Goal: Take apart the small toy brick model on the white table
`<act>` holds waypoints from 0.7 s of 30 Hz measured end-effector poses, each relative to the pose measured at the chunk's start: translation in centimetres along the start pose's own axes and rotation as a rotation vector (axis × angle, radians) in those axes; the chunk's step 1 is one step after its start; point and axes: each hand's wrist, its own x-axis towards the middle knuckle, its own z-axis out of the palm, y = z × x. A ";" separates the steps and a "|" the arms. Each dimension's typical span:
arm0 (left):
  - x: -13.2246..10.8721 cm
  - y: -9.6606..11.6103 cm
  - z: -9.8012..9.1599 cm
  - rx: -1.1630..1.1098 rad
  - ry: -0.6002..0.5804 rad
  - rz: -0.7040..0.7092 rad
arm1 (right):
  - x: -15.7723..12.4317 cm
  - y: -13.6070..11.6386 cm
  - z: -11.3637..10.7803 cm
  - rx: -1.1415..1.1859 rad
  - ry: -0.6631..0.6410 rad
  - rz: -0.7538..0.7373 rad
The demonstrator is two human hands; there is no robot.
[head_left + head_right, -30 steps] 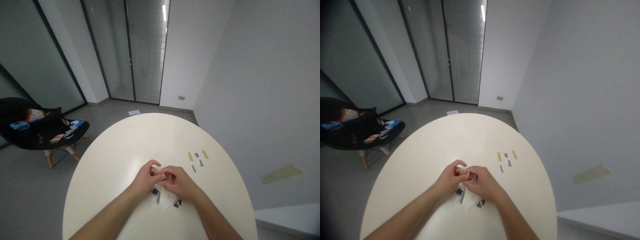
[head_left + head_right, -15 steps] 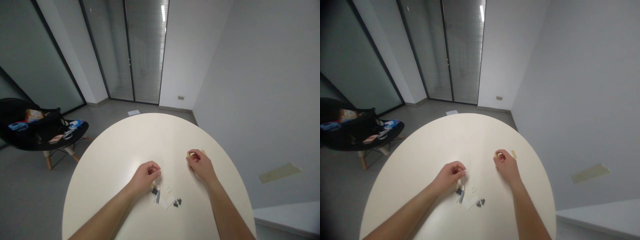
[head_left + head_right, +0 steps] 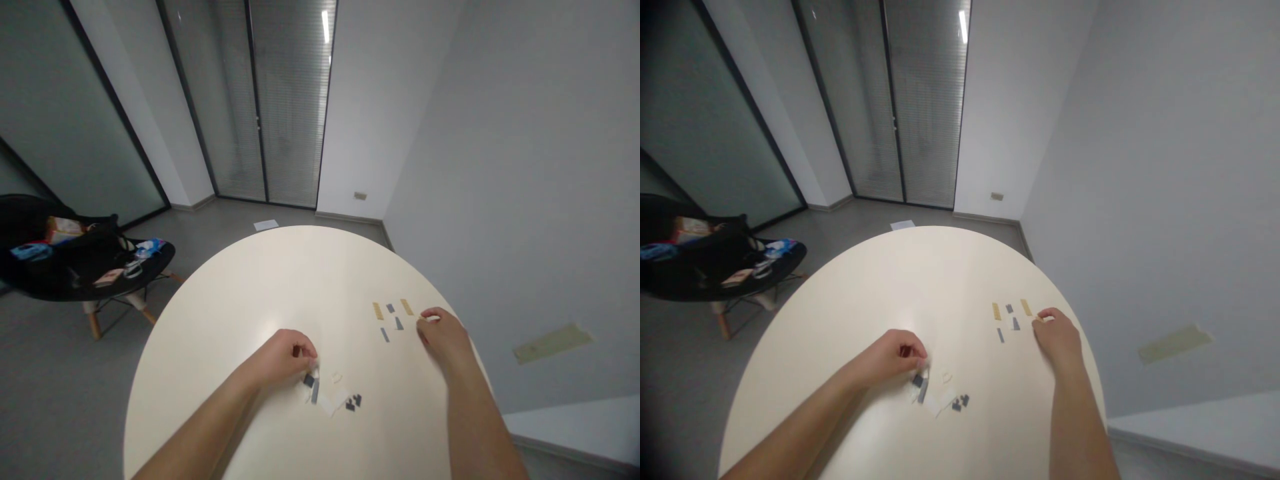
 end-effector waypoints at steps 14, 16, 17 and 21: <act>-0.9 1.0 0.0 0.218 -0.211 0.129 | 1.3 1.8 0.8 -0.025 -0.048 0.003; -0.9 1.0 0.1 0.249 -0.207 0.143 | 1.2 1.7 0.8 -0.042 -0.046 0.006; -0.9 1.0 0.2 0.259 -0.203 0.151 | 1.2 1.6 0.8 -0.051 -0.043 0.010; -0.8 0.9 0.3 0.268 -0.203 0.179 | 1.1 1.6 0.9 -0.055 -0.025 0.010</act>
